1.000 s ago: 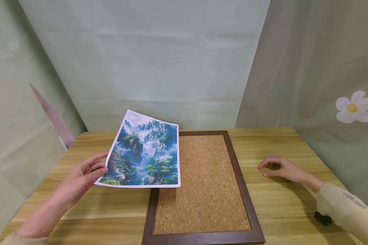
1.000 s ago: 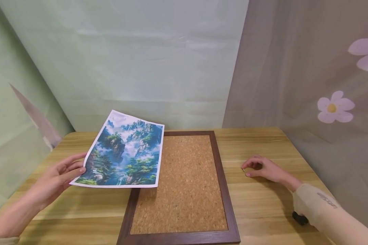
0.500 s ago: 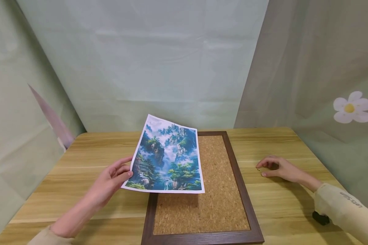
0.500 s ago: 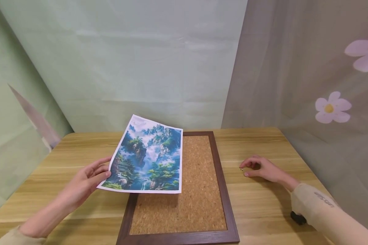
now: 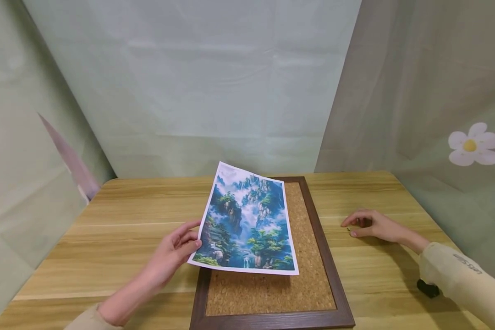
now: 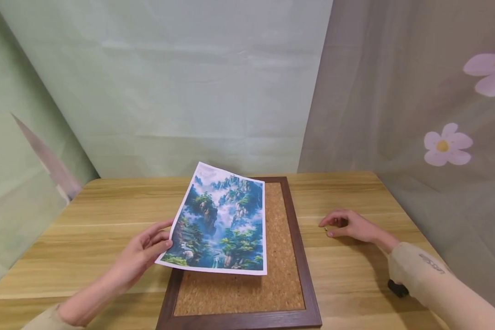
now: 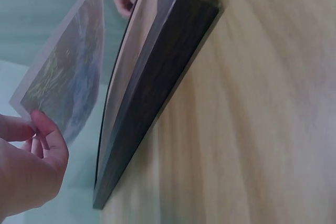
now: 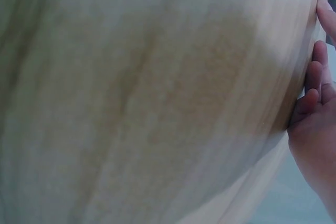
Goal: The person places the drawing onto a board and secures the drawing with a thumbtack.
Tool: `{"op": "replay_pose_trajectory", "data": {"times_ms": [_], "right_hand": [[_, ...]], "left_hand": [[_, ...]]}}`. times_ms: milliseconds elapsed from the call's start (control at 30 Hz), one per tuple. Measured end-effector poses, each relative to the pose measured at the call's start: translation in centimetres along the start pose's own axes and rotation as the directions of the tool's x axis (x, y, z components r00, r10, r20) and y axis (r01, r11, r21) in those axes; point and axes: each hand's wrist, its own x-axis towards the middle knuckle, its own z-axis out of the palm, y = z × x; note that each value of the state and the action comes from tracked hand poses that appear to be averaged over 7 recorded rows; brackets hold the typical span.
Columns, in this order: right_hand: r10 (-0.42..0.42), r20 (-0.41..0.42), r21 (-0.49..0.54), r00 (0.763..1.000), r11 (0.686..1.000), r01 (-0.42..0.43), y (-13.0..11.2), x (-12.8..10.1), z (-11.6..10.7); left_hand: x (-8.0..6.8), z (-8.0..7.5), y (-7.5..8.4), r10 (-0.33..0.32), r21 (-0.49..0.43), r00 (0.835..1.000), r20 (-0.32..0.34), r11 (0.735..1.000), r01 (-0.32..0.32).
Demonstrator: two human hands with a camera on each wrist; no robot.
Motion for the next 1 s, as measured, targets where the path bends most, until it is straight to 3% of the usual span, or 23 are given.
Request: {"op": "replay_pose_trajectory", "data": {"times_ms": [300, 500, 767, 1000], "right_hand": [[-0.009, 0.014, 0.007, 1.0, 1.0, 0.009, -1.4, 2.1, -0.1], [-0.011, 0.009, 0.004, 1.0, 1.0, 0.011, -2.0, 3.4, -0.1], [0.04, -0.056, 0.055, 0.998, 0.998, -0.037, -2.6, 2.6, 1.7], [0.044, -0.117, 0.094, 0.992, 0.995, -0.033, -3.0, 2.0, 3.3]], "left_hand": [[-0.2, 0.2, 0.5, -0.028, -0.013, 1.0, -0.009, 1.0, 0.028], [-0.3, 0.0, 0.5, 0.003, 0.003, 1.0, 0.011, 1.0, -0.003], [0.3, -0.3, 1.9, 0.014, 0.143, 0.997, 0.077, 0.989, -0.025], [0.5, -1.1, 3.7, 0.024, 0.312, 0.991, 0.133, 0.948, -0.065]]}}
